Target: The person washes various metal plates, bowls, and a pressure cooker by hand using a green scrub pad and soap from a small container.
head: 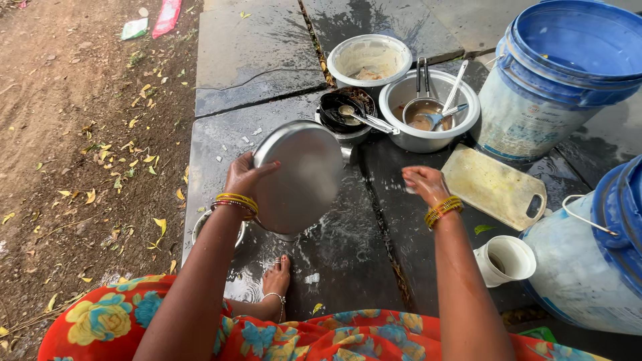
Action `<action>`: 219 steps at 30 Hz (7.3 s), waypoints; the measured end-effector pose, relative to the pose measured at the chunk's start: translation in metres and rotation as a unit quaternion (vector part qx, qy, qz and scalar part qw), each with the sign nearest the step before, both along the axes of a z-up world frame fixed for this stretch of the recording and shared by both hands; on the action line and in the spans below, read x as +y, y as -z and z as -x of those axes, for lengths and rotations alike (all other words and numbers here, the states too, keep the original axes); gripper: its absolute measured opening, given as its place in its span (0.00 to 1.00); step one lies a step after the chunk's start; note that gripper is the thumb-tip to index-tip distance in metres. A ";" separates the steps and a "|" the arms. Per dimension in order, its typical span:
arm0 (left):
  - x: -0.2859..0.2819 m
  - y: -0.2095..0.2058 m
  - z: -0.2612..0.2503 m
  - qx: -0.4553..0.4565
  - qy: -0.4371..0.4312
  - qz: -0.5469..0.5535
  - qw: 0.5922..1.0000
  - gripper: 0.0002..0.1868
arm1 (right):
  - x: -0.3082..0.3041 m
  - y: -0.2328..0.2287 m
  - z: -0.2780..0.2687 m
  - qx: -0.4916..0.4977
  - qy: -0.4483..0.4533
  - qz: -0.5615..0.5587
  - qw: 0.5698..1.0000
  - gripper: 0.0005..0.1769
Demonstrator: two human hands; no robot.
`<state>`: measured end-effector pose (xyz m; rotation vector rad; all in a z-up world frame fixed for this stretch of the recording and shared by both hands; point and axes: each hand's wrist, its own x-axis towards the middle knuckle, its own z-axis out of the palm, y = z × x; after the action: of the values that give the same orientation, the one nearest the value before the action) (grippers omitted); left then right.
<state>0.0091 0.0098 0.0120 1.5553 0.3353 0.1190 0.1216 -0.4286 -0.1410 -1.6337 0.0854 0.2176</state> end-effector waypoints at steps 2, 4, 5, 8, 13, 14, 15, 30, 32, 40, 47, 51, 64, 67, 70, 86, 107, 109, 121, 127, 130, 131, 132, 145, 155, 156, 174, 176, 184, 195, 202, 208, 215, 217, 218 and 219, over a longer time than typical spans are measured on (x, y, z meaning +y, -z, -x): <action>0.008 -0.002 -0.011 -0.024 -0.062 0.014 0.998 0.27 | -0.044 0.035 0.003 0.013 0.028 0.157 0.987 0.20; 0.017 0.004 -0.018 -0.048 -0.119 0.029 0.991 0.33 | -0.085 0.049 0.018 0.002 0.053 0.324 0.945 0.21; 0.023 0.010 -0.020 -0.029 -0.170 -0.010 0.985 0.31 | -0.099 0.052 0.028 0.043 0.084 0.388 0.917 0.29; 0.040 0.034 -0.032 -0.010 -0.229 -0.014 0.973 0.30 | -0.125 0.050 0.064 0.137 0.146 0.506 0.839 0.42; 0.043 0.088 -0.062 0.030 -0.287 0.073 0.955 0.32 | -0.126 0.065 0.126 0.272 0.097 0.530 0.797 0.55; 0.037 0.097 -0.065 0.006 -0.278 0.134 0.951 0.31 | -0.126 0.069 0.139 0.285 0.105 0.540 0.785 0.58; 0.032 0.103 -0.068 -0.018 -0.268 0.195 0.943 0.31 | -0.127 0.071 0.149 0.267 0.096 0.567 0.774 0.43; -0.135 0.073 -0.001 -0.228 0.200 -0.531 0.791 0.21 | -0.043 -0.150 0.053 0.023 -0.370 0.574 0.730 0.24; -0.153 0.080 0.007 -0.288 0.211 -0.548 0.756 0.23 | 0.012 -0.196 0.073 -0.066 -0.404 0.566 0.716 0.25; -0.204 0.041 0.013 -0.155 0.393 -0.644 0.638 0.13 | 0.014 -0.263 0.140 -0.143 -0.423 0.563 0.696 0.29; -0.176 0.076 -0.019 -0.055 0.256 0.056 0.964 0.18 | -0.180 -0.376 0.140 0.029 -0.025 0.796 0.604 0.40; -0.150 0.109 -0.022 0.143 0.108 0.127 0.976 0.15 | -0.307 -0.346 0.124 0.121 0.064 0.818 0.558 0.39; -0.160 0.090 0.000 0.164 0.085 0.083 0.979 0.13 | -0.447 -0.010 0.111 0.253 0.040 0.627 0.736 0.39; -0.172 0.086 0.000 0.087 0.137 -0.154 0.975 0.17 | -0.201 0.108 0.229 0.193 0.223 0.413 0.862 0.42; -0.189 0.068 0.010 0.036 0.197 -0.287 0.937 0.18 | -0.086 0.123 0.287 0.235 0.300 0.308 0.872 0.47; -0.226 0.029 0.003 0.057 0.313 -0.293 0.902 0.18 | -0.102 0.205 0.314 0.155 0.196 0.516 0.819 0.45; -0.205 0.062 0.011 0.047 0.138 -0.052 0.988 0.24 | -0.110 0.211 0.300 0.178 0.240 0.456 0.838 0.47; -0.189 0.068 0.000 0.036 0.071 0.149 0.986 0.25 | -0.114 0.201 0.293 0.200 0.259 0.399 0.857 0.50; -0.207 0.083 0.009 -0.010 0.204 -0.263 0.943 0.25 | -0.268 -0.185 0.200 0.104 0.083 0.680 0.721 0.37; -0.210 0.141 0.014 -0.262 0.281 -0.515 0.766 0.26 | -0.162 -0.354 0.159 -0.017 -0.236 0.769 0.594 0.29; -0.217 0.162 0.018 -0.268 0.329 -0.610 0.669 0.16 | -0.068 -0.295 0.164 -0.199 -0.383 0.640 0.636 0.25; -0.218 0.166 0.021 -0.253 0.356 -0.630 0.643 0.16 | -0.046 -0.276 0.164 -0.144 -0.400 0.663 0.616 0.24; -0.216 0.168 0.023 -0.236 0.383 -0.648 0.615 0.17 | -0.026 -0.255 0.164 -0.141 -0.417 0.643 0.626 0.25; -0.169 0.179 0.041 -0.136 0.388 -0.616 0.671 0.21 | -0.115 0.058 0.128 0.017 -0.165 0.681 0.714 0.24; -0.181 0.155 0.052 -0.204 0.442 -0.617 0.619 0.22 | -0.050 0.046 0.075 -0.068 0.164 0.398 0.900 0.27; -0.182 0.154 0.057 -0.223 0.445 -0.612 0.615 0.21 | -0.041 0.050 0.071 -0.069 0.162 0.396 0.901 0.27; -0.261 0.153 0.044 -0.160 0.501 -0.693 0.494 0.44 | 0.012 0.077 0.077 0.041 0.153 -0.406 0.900 0.19; -0.261 0.121 0.028 -0.074 0.499 -0.686 0.525 0.43 | 0.071 0.091 0.074 0.006 0.213 -0.348 0.913 0.18; -0.223 0.160 0.050 -0.314 0.516 -0.632 0.485 0.39 | 0.028 0.059 0.081 0.067 0.102 -0.473 0.873 0.16; -0.276 -0.011 0.086 -0.315 0.538 -0.734 0.271 0.07 | -0.002 0.147 0.073 0.094 0.175 -0.517 0.833 0.12; -0.159 -0.012 0.001 -0.084 0.276 -0.431 0.855 0.21 | -0.023 0.032 0.047 -0.039 0.234 -0.633 0.737 0.15; -0.099 0.109 -0.046 -0.205 0.223 -0.350 0.887 0.26 | 0.040 -0.134 0.074 -0.064 -0.103 -0.273 0.954 0.14; -0.076 0.035 -0.039 0.002 0.105 0.044 0.994 0.21 | -0.043 -0.038 0.066 -0.011 0.205 -0.114 0.972 0.15; -0.072 0.022 -0.035 0.009 0.076 0.031 0.997 0.21 | -0.071 0.027 0.062 -0.030 0.380 -0.244 0.892 0.14; -0.072 0.020 -0.033 0.011 0.075 0.031 0.997 0.21 | -0.089 0.061 0.060 -0.003 0.440 -0.273 0.855 0.15; -0.071 0.019 -0.031 0.002 0.080 0.026 0.996 0.21 | -0.100 0.084 0.059 0.025 0.503 -0.300 0.810 0.17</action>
<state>0.0406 -0.0610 -0.0075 1.5247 0.2129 -0.0179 0.0628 -0.5291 -0.2253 -0.7762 0.8206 -0.4978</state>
